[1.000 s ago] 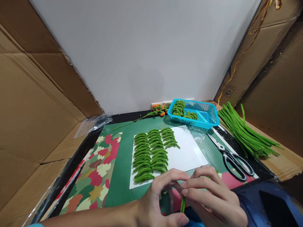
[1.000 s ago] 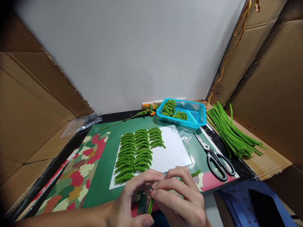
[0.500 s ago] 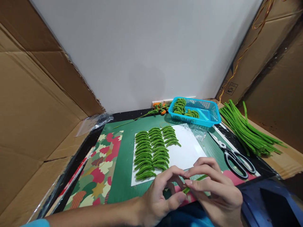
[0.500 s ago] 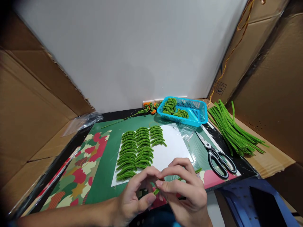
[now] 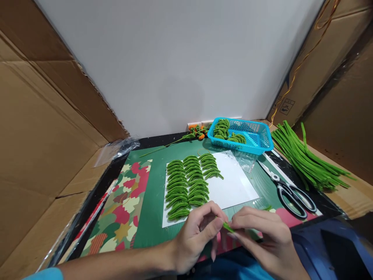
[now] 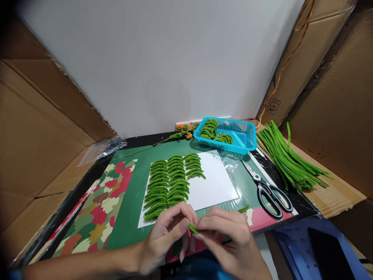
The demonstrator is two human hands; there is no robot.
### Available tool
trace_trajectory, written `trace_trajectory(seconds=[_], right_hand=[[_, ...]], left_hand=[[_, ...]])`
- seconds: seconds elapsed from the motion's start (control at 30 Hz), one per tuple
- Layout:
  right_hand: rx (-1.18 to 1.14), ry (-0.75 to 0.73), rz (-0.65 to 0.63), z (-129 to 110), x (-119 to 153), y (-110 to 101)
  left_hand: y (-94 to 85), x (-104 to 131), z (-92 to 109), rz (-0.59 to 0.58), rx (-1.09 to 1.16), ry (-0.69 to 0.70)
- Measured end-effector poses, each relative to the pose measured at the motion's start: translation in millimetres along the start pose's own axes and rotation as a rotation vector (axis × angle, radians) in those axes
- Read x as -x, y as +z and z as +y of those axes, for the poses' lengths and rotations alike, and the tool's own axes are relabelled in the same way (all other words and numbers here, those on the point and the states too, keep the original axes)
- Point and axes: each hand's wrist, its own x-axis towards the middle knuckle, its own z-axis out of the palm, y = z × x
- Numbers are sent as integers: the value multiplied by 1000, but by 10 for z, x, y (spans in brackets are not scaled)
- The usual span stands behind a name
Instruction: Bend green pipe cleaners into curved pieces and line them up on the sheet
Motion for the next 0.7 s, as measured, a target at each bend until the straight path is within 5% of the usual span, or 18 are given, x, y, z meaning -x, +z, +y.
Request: trace_trajectory(seconds=[0.27,0.7], right_hand=[[31,120,-11,7,45,22],[251,-5,-28,40,39,-19]], left_hand=[[7,-13,35,12,-49,91],[29,-16,45,131,-73,72]])
